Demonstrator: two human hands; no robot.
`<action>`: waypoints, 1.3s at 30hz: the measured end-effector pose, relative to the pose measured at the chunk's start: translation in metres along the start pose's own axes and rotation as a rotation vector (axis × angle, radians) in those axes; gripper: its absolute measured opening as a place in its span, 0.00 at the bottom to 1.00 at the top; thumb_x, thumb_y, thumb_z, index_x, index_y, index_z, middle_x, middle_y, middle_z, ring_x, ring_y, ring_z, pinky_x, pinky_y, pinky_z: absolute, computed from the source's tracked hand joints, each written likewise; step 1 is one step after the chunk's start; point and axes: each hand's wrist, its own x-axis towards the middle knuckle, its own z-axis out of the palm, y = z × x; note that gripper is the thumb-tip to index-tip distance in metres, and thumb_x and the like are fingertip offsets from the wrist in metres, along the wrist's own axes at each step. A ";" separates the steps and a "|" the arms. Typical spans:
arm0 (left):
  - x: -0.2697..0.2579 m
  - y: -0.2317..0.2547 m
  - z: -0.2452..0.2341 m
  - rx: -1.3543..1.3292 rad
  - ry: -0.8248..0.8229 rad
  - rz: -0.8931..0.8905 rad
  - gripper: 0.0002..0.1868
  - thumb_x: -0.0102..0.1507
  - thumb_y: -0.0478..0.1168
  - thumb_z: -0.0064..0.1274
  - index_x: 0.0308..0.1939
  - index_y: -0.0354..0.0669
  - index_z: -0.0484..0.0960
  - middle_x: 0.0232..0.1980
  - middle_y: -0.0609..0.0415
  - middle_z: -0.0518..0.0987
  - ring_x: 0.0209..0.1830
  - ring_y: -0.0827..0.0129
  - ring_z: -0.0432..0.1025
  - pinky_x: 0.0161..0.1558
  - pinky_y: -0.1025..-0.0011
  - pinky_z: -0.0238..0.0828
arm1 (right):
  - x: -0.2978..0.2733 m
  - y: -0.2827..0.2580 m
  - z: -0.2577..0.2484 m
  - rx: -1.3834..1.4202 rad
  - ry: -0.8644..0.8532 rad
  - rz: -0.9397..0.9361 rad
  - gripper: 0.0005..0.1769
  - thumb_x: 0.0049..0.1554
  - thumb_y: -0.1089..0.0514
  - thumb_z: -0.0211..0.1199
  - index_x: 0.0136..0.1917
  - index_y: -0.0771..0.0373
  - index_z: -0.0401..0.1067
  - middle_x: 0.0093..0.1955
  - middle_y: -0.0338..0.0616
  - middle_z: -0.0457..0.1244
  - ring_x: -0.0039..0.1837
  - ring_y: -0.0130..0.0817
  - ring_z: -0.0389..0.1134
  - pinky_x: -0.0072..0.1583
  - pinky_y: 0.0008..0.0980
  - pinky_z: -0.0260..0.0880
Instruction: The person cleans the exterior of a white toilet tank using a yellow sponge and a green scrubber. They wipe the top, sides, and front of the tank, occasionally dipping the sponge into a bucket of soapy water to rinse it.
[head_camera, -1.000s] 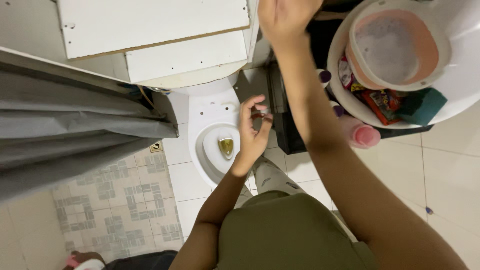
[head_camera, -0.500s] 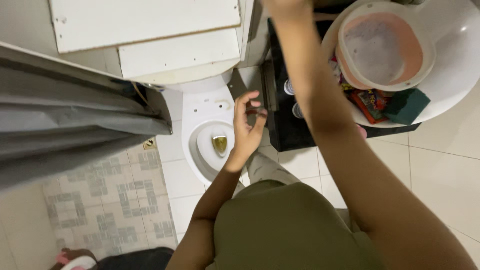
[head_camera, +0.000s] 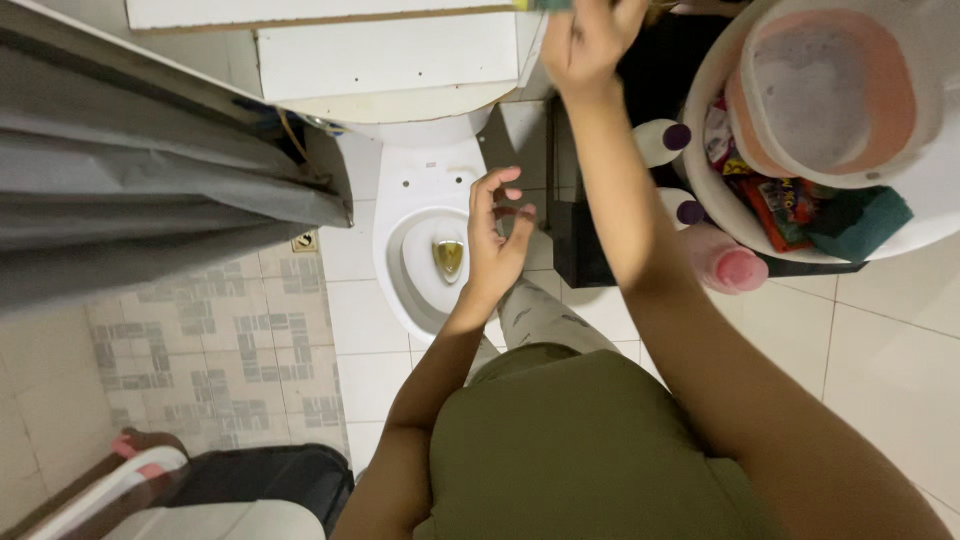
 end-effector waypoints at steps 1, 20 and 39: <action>-0.001 -0.001 -0.002 0.013 0.009 -0.007 0.26 0.64 0.24 0.53 0.65 0.43 0.71 0.64 0.53 0.69 0.55 0.69 0.68 0.53 0.73 0.71 | -0.010 -0.003 0.001 0.013 -0.012 -0.002 0.29 0.52 0.76 0.61 0.64 0.59 0.80 0.73 0.57 0.53 0.75 0.52 0.57 0.75 0.45 0.58; -0.008 -0.008 0.006 0.017 -0.015 -0.015 0.25 0.63 0.24 0.52 0.63 0.45 0.72 0.63 0.52 0.69 0.55 0.69 0.68 0.50 0.73 0.74 | -0.131 0.023 0.005 0.126 -0.254 0.091 0.30 0.56 0.78 0.61 0.65 0.54 0.80 0.76 0.51 0.51 0.79 0.51 0.55 0.79 0.47 0.57; -0.004 -0.040 -0.002 0.043 0.010 -0.092 0.21 0.64 0.27 0.53 0.61 0.43 0.74 0.60 0.53 0.71 0.53 0.69 0.69 0.50 0.74 0.73 | -0.104 -0.013 -0.034 0.138 -0.193 0.318 0.29 0.57 0.79 0.61 0.67 0.58 0.77 0.69 0.45 0.58 0.71 0.42 0.64 0.71 0.37 0.71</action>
